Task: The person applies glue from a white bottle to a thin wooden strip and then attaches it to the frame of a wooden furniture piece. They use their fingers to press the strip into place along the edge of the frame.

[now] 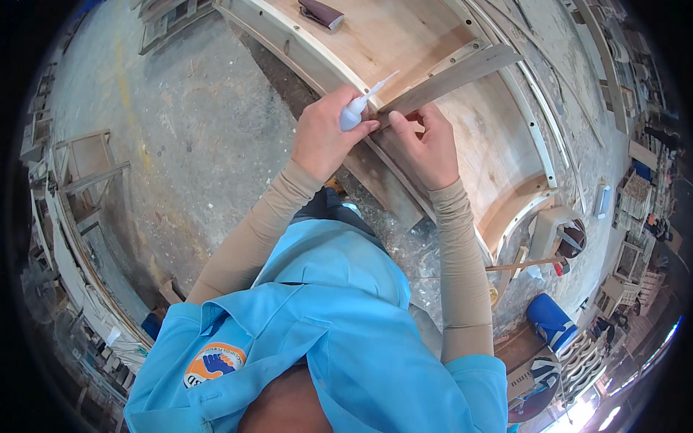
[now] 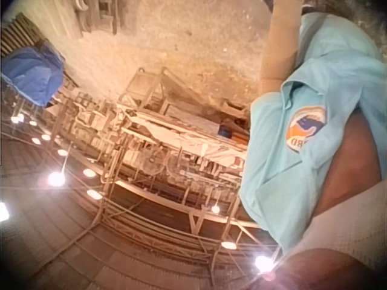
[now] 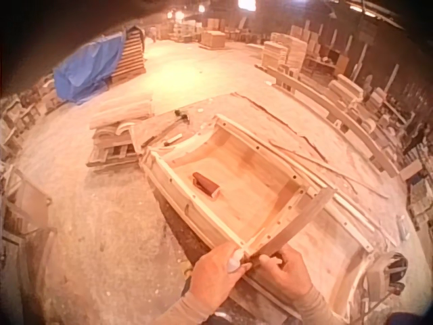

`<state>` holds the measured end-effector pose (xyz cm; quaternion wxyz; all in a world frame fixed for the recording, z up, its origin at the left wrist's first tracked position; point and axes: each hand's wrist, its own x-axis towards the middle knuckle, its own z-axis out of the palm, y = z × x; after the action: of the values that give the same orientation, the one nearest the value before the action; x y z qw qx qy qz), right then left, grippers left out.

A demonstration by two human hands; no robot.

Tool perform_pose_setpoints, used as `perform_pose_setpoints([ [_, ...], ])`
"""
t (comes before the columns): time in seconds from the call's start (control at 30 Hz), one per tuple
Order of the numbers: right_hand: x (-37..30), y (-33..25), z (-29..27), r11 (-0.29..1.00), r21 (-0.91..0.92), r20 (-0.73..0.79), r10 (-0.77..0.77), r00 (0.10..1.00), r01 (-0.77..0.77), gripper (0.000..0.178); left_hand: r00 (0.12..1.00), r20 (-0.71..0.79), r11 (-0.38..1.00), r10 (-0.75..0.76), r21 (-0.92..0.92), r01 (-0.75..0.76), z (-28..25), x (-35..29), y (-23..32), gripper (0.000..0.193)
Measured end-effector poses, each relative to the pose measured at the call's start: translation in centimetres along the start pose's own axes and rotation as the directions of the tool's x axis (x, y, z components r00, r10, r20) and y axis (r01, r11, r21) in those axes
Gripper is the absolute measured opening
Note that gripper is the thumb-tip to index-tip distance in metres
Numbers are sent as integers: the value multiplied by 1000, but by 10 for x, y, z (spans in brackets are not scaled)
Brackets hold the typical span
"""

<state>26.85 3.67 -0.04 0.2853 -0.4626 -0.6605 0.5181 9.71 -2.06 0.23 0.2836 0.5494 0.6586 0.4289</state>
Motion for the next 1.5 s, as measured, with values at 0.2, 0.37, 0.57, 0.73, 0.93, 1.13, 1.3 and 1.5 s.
perform_pose_setpoints([
  [0.2,-2,0,3,992,-106,-36,-75,997,71,22,1000,-2,998,10,-58,-10,4,-2,-7,31],
  [0.37,-2,-3,4,989,-118,-39,-97,994,92,21,996,51,983,-71,-164,79,-4,-3,-8,30],
  [0.57,-3,-2,3,987,-116,-34,-114,993,110,20,999,-41,999,31,-24,-32,5,-2,-6,29],
  [0.73,-3,-12,4,989,-138,28,-57,998,60,22,999,-34,999,32,15,-31,3,-2,-5,29],
  [0.93,-3,-10,6,982,-128,-27,-145,989,141,18,993,-55,993,101,73,-97,5,-3,-5,28],
  [1.13,-3,-10,7,970,-184,-45,-168,985,157,17,999,0,994,-34,-108,34,0,-2,-9,28],
  [1.3,-3,-10,5,984,-132,-38,-125,991,119,18,1000,13,996,2,-84,-1,1,-1,-7,28],
  [1.5,-4,-12,5,985,-136,-21,-112,993,108,20,998,-43,999,39,8,-39,6,-3,-7,32],
])
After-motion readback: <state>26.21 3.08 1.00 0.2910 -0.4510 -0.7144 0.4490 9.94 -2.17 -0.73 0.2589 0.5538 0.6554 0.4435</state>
